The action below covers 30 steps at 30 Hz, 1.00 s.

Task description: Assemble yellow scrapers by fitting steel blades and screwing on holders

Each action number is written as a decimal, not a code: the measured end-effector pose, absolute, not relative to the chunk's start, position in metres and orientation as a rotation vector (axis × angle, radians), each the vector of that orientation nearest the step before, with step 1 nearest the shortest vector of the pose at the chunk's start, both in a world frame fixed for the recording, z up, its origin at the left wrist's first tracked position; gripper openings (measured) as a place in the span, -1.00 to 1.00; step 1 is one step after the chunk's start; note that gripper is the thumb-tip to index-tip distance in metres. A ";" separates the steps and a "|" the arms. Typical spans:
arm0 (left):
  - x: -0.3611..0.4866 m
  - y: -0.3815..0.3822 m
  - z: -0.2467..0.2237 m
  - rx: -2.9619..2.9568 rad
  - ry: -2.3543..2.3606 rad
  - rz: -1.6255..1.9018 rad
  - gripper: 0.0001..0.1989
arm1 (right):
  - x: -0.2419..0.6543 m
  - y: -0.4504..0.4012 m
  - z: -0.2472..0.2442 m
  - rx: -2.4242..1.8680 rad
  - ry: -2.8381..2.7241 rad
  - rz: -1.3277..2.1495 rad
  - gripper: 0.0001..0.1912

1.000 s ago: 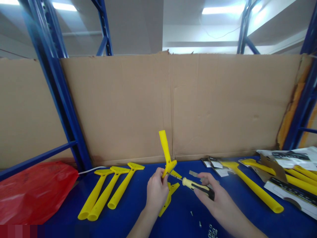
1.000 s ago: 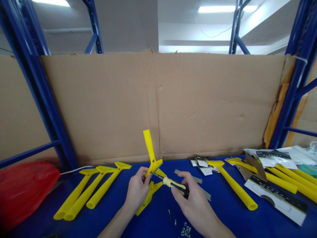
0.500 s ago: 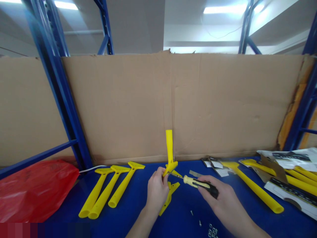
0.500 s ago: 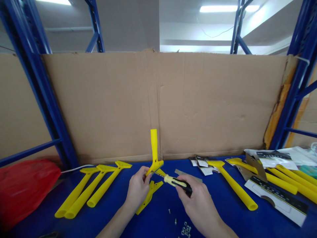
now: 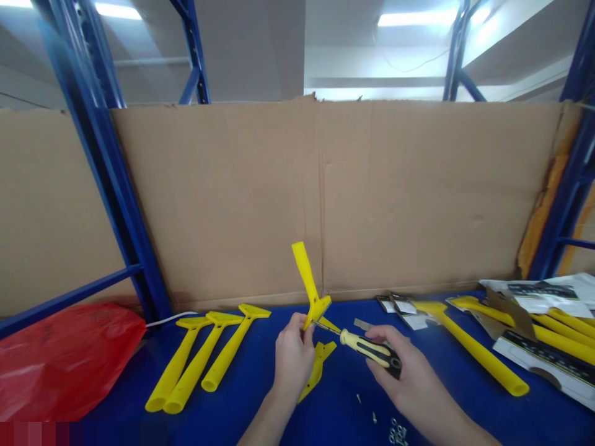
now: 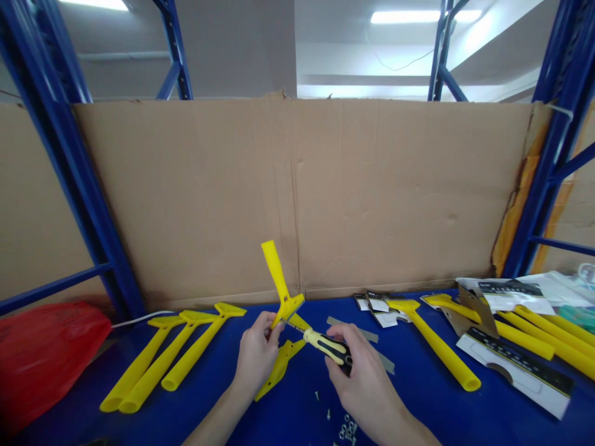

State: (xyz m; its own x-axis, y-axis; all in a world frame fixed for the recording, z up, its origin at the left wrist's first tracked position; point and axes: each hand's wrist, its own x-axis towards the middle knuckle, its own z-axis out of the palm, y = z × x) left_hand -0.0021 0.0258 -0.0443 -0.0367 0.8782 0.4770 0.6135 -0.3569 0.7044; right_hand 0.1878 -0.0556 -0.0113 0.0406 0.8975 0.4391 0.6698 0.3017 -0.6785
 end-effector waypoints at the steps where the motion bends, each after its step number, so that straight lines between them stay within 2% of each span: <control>1: -0.002 0.025 -0.044 1.979 1.585 1.345 -0.90 | 0.189 -0.055 -0.010 -1.439 -1.718 0.344 -0.84; 4: -0.003 0.024 -0.042 2.032 1.583 1.357 -0.89 | 0.191 -0.054 -0.006 -1.493 -1.706 0.442 -0.86; 9: -0.004 0.024 -0.041 2.037 1.518 1.404 -0.90 | 0.190 -0.053 -0.008 -1.475 -1.614 0.661 -0.67; 13: -0.001 0.025 -0.041 1.895 1.530 1.440 -0.89 | 0.189 -0.051 -0.014 -1.490 -1.681 0.703 -0.72; 16: 0.000 0.025 -0.039 1.802 1.536 1.476 -0.88 | 0.188 -0.053 -0.014 -1.528 -1.815 0.541 -0.63; 24: -0.010 0.022 -0.031 1.887 1.718 1.528 -0.89 | 0.198 -0.048 -0.011 -1.717 -1.910 0.294 -0.73; 27: -0.009 0.021 -0.032 2.027 1.705 1.512 -0.90 | 0.204 -0.043 -0.016 -1.803 -1.916 0.211 -0.75; 30: -0.006 0.017 -0.030 2.289 1.666 1.561 -0.89 | 0.208 -0.040 -0.017 -1.774 -1.838 -0.013 -0.78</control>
State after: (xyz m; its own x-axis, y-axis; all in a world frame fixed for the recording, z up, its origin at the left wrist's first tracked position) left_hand -0.0057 0.0170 -0.0301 0.0047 0.6846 0.7289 0.7720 -0.4658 0.4325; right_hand 0.2081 -0.0403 -0.0168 0.0513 0.9131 0.4046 0.9185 0.1160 -0.3781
